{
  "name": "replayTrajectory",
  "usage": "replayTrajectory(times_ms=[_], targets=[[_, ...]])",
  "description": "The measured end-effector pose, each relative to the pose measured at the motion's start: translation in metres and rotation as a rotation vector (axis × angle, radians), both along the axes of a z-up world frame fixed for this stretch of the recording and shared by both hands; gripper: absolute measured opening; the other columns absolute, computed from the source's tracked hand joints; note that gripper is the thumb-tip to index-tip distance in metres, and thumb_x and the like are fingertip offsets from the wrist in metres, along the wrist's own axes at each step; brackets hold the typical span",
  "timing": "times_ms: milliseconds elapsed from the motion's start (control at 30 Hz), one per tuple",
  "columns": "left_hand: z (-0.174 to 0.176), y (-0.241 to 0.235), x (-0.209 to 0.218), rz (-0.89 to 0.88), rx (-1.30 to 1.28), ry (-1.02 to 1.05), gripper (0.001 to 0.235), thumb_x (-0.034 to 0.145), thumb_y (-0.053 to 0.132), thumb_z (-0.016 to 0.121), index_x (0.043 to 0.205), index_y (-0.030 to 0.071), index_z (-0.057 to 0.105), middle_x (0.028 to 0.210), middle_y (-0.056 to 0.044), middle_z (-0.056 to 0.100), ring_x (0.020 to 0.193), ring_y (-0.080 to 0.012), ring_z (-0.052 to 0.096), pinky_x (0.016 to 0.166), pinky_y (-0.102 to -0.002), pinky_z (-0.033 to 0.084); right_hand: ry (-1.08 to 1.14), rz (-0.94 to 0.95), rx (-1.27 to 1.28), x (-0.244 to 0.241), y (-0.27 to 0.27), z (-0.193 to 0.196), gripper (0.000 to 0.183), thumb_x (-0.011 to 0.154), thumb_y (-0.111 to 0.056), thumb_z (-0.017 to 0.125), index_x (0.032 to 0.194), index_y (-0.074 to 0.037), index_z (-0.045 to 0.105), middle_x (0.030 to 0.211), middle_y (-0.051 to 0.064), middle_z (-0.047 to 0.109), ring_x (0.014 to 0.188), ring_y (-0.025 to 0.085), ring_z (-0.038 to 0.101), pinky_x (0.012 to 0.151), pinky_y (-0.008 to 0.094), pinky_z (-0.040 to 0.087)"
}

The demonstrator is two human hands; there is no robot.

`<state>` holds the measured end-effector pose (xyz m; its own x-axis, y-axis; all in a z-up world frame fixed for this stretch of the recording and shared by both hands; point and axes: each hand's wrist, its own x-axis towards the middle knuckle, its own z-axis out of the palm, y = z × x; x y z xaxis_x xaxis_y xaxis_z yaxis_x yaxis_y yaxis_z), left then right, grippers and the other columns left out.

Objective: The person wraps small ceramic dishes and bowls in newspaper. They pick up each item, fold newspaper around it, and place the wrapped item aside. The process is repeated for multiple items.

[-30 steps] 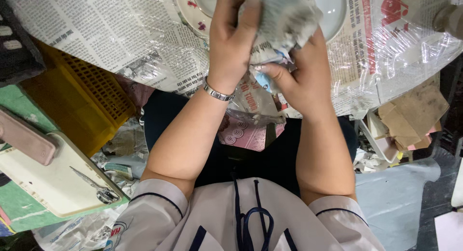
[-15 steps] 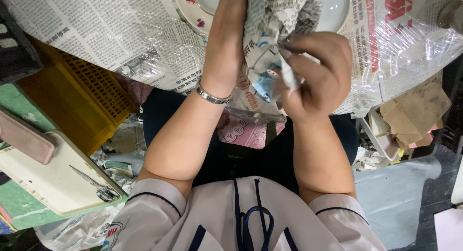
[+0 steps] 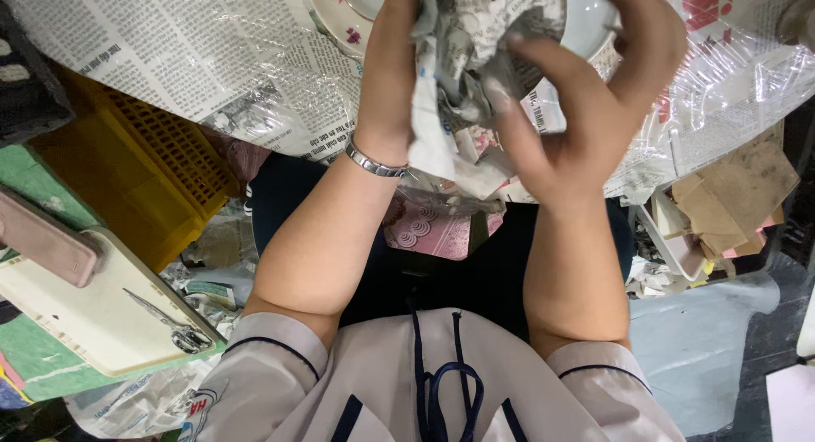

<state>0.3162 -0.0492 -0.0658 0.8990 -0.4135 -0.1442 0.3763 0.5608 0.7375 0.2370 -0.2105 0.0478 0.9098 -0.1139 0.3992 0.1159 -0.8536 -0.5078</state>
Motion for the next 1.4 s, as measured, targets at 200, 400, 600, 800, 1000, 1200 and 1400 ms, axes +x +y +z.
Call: replayTrajectory(times_ms=[200, 400, 600, 800, 1000, 1200, 1400], targets=[[0.022, -0.004, -0.003, -0.037, 0.366, -0.24, 0.046, 0.121, 0.037, 0.047, 0.144, -0.002, 0.055, 0.136, -0.009, 0.067, 0.123, -0.0157, 0.061, 0.111, -0.028, 0.047, 0.112, 0.066, 0.309, -0.002, -0.004, -0.04, 0.034, 0.096, -0.027, 0.076, 0.107, 0.003, 0.064, 0.161, 0.022, 0.041, 0.141, 0.039, 0.043, 0.119, 0.047, 0.034], [0.029, -0.008, -0.002, -0.1, 0.357, -0.206, 0.044, 0.12, 0.035, 0.052, 0.144, -0.002, 0.055, 0.137, -0.01, 0.067, 0.125, -0.0157, 0.061, 0.112, -0.029, 0.048, 0.026, 0.054, 0.436, -0.002, -0.001, -0.041, 0.03, 0.093, -0.02, 0.072, 0.11, 0.003, 0.067, 0.16, 0.022, 0.04, 0.142, 0.035, 0.045, 0.116, 0.043, 0.037], [0.025, -0.004, 0.008, -0.149, 0.264, -0.081, 0.047, 0.118, 0.035, 0.054, 0.147, -0.003, 0.055, 0.146, -0.01, 0.062, 0.137, -0.0176, 0.057, 0.121, -0.03, 0.042, -0.036, 0.025, 0.809, -0.012, -0.019, -0.046, 0.03, 0.097, -0.022, 0.063, 0.118, -0.002, 0.071, 0.137, 0.019, 0.051, 0.131, 0.027, 0.049, 0.11, 0.039, 0.039], [0.023, -0.002, 0.004, -0.337, 0.028, 0.021, 0.051, 0.12, 0.039, 0.052, 0.15, -0.003, 0.055, 0.146, -0.012, 0.057, 0.136, -0.0204, 0.054, 0.121, -0.032, 0.041, -0.103, -0.09, 1.574, -0.026, -0.066, -0.087, 0.029, 0.114, -0.031, 0.052, 0.126, -0.006, 0.061, 0.122, 0.008, 0.062, 0.116, 0.021, 0.054, 0.102, 0.034, 0.044], [0.015, 0.004, 0.005, -0.187, 0.253, -0.18, 0.05, 0.117, 0.037, 0.052, 0.154, 0.003, 0.048, 0.154, -0.008, 0.054, 0.142, -0.0198, 0.053, 0.124, -0.031, 0.042, -0.311, -0.081, 1.252, -0.016, -0.059, -0.077, 0.034, 0.11, -0.033, 0.057, 0.138, -0.013, 0.059, 0.143, 0.002, 0.059, 0.129, 0.025, 0.055, 0.111, 0.044, 0.045], [0.021, 0.004, 0.01, -0.073, 0.248, -0.059, 0.045, 0.119, 0.031, 0.056, 0.143, -0.007, 0.059, 0.136, -0.016, 0.064, 0.125, -0.0207, 0.06, 0.112, -0.032, 0.045, -0.089, 0.208, -0.24, -0.007, -0.032, -0.01, 0.031, 0.087, -0.016, 0.08, 0.117, -0.015, 0.078, 0.148, 0.007, 0.052, 0.128, 0.033, 0.046, 0.107, 0.047, 0.036], [0.044, -0.002, 0.012, -0.076, 0.515, -0.278, 0.051, 0.111, 0.039, 0.064, 0.14, -0.002, 0.059, 0.137, -0.011, 0.069, 0.129, -0.0182, 0.065, 0.113, -0.03, 0.05, 0.06, -0.062, -0.355, 0.014, -0.016, -0.031, 0.023, 0.099, -0.016, 0.085, 0.121, -0.015, 0.078, 0.152, 0.009, 0.05, 0.138, 0.033, 0.044, 0.112, 0.045, 0.032]])
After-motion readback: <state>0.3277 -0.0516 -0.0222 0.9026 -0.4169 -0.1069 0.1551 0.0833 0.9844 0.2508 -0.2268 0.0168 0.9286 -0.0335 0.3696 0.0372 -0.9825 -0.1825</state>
